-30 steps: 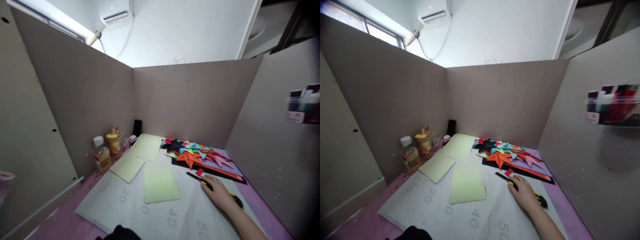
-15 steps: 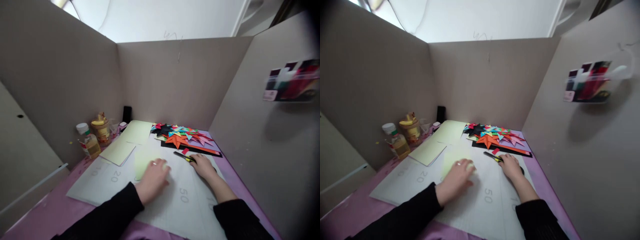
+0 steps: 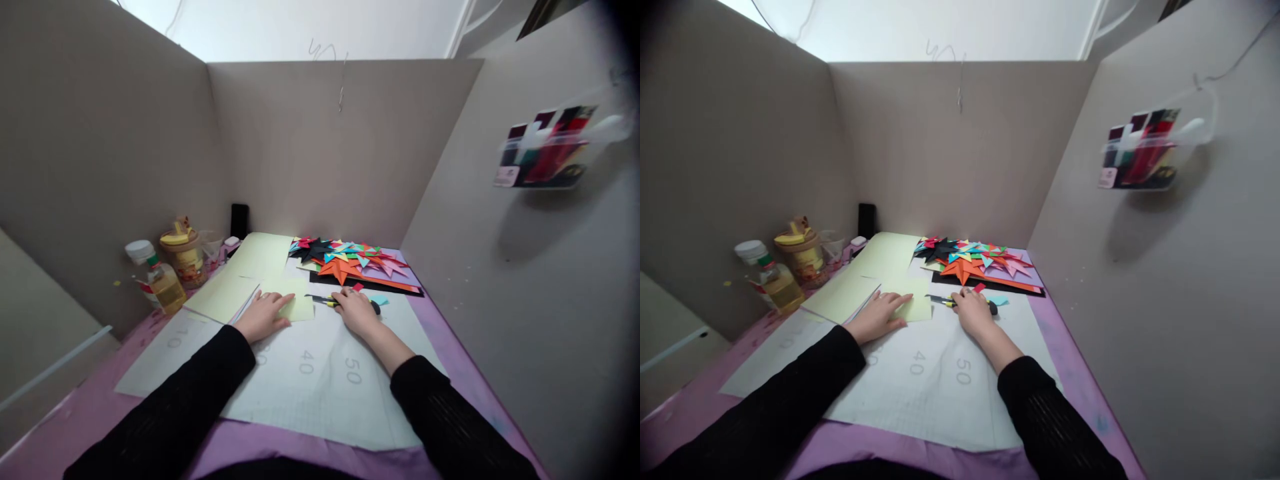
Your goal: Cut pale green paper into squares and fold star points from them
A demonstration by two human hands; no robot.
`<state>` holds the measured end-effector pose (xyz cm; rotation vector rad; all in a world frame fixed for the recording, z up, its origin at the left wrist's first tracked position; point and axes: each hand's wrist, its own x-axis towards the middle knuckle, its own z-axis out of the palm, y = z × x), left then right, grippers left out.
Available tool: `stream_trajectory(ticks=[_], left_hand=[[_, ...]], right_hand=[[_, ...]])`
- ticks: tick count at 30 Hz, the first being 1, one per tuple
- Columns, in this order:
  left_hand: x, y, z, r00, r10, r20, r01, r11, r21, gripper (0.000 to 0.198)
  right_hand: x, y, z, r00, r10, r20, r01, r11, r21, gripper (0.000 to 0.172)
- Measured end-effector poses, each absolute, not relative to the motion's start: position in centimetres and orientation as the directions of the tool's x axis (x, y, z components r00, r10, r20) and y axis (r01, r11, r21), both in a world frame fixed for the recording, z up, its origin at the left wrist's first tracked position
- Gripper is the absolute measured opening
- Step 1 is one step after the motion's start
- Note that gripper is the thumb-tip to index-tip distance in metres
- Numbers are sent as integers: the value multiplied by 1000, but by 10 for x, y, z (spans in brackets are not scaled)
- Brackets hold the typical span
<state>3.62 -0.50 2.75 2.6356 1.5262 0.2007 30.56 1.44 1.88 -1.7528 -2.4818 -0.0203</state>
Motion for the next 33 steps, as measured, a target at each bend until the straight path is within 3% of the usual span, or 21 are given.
stream_trajectory(ticks=[3, 10, 14, 16, 20, 23, 33], left_hand=[[35, 0, 21, 504, 864, 18, 858, -503, 102, 49], [35, 3, 10, 420, 904, -78, 906, -412, 98, 52], [41, 1, 11, 345, 937, -59, 938, -341, 66, 50], [44, 0, 12, 390, 921, -6, 920, -389, 52, 47], [48, 3, 12, 656, 754, -49, 745, -635, 203, 49], [48, 6, 11, 641, 763, -80, 750, -602, 275, 49], [56, 1, 13, 505, 854, -122, 861, -489, 143, 54]], right_hand=[[311, 11, 21, -400, 914, 65, 911, 405, -75, 32], [322, -6, 25, -473, 880, 43, 873, 475, -113, 34], [321, -10, 25, -472, 881, 37, 875, 473, -98, 35], [321, -10, 25, -465, 885, 30, 880, 466, -91, 34], [320, -10, 25, -464, 885, 27, 883, 465, -67, 34], [318, -13, 25, -469, 883, 33, 882, 470, -40, 34], [298, -21, 28, -465, 885, 36, 885, 464, 33, 30]])
